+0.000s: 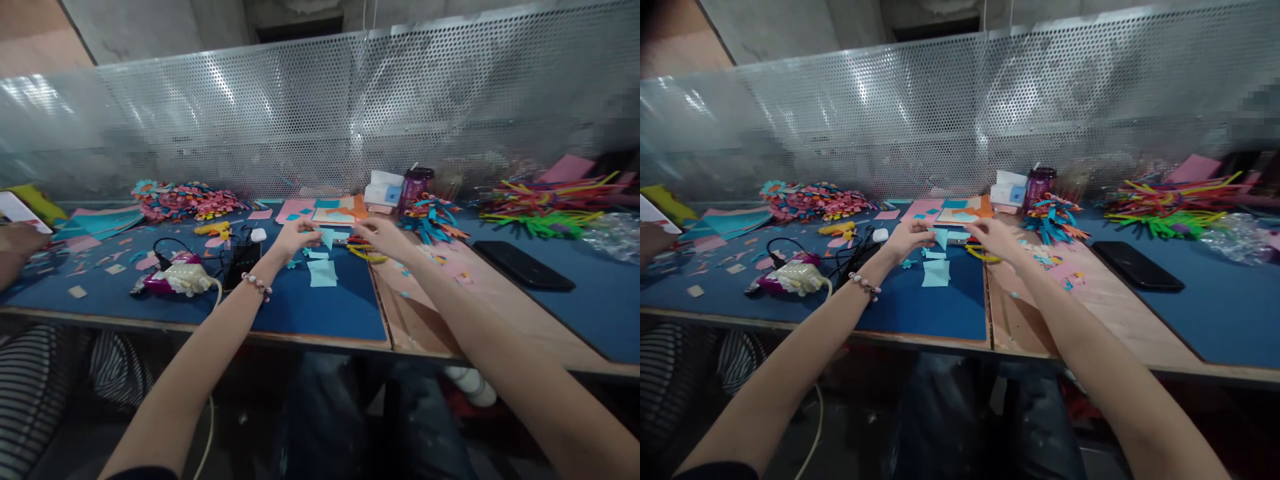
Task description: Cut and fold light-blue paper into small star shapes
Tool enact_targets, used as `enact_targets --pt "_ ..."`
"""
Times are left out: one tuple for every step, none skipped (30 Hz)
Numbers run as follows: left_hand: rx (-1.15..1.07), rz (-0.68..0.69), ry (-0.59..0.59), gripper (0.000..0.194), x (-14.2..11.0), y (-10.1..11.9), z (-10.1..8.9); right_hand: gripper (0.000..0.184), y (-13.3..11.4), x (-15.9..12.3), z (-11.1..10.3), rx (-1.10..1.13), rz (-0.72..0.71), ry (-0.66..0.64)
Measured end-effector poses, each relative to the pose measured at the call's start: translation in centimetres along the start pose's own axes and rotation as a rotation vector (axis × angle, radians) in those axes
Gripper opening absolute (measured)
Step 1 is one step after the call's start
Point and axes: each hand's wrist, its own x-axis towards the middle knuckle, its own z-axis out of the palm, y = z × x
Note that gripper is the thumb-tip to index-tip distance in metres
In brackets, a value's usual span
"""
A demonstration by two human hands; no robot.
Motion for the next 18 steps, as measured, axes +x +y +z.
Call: enact_targets --pt "-0.008 0.007 -0.002 0.027 0.0 0.0 0.1 0.037 -1.1 -0.1 0.9 0.096 -0.033 -0.058" --pt "-0.013 0.014 -0.005 0.027 0.0 -0.1 0.2 0.037 -2.1 -0.2 1.6 0.161 -0.056 -0.092" --pt "-0.014 0.021 -0.01 0.027 0.0 -0.1 0.3 0.037 -2.8 -0.3 2.1 0.217 -0.08 -0.111" --pt "-0.008 0.029 -0.017 0.028 -0.1 -0.1 0.3 0.036 -3.3 -0.4 2.5 0.252 -0.084 -0.11" --pt "0.005 0.035 -0.023 0.029 -0.1 -0.1 0.4 0.036 -3.6 -0.5 2.8 0.276 -0.076 -0.101" --pt "0.024 0.038 -0.027 0.03 -0.1 -0.1 0.5 0.036 -3.7 -0.6 2.9 0.294 -0.062 -0.081" --pt "0.043 0.035 -0.035 0.031 -0.2 -0.1 0.6 0.036 -3.7 -0.7 3.0 0.306 -0.043 -0.055" --pt "0.057 0.023 -0.05 0.033 -0.2 -0.1 0.7 0.036 -3.7 -0.8 3.1 0.313 -0.027 -0.031" --pt "0.067 0.005 -0.068 0.034 -0.3 -0.1 0.8 0.035 -3.6 -0.9 3.1 0.316 -0.014 -0.006" --pt "0.07 -0.022 -0.086 0.035 -0.4 0.0 0.9 0.035 -3.6 -0.9 3.2 0.315 -0.007 0.013" --pt "0.071 -0.052 -0.102 0.036 -0.5 0.0 1.0 0.034 -3.5 -1.0 3.3 0.311 -0.007 0.028" --pt "0.073 -0.083 -0.116 0.038 -0.6 0.1 1.2 0.034 -3.5 -1.1 3.4 0.305 -0.011 0.044" --pt "0.077 -0.111 -0.128 0.041 -0.7 0.1 1.3 0.033 -3.5 -1.1 3.5 0.3 -0.02 0.061" --pt "0.081 -0.134 -0.138 0.042 -0.8 0.2 1.4 0.033 -3.5 -1.2 3.6 0.3 -0.031 0.078" --pt "0.082 -0.152 -0.151 0.042 -0.9 0.2 1.5 0.033 -3.6 -1.3 3.7 0.304 -0.04 0.093" --pt "0.078 -0.162 -0.164 0.041 -0.9 0.2 1.5 0.034 -3.7 -1.3 3.8 0.315 -0.046 0.101" --pt "0.069 -0.166 -0.176 0.039 -1.0 0.3 1.5 0.035 -3.8 -1.3 3.8 0.331 -0.042 0.1" --pt "0.055 -0.167 -0.186 0.037 -1.0 0.3 1.4 0.036 -3.8 -1.3 3.8 0.349 -0.027 0.094"
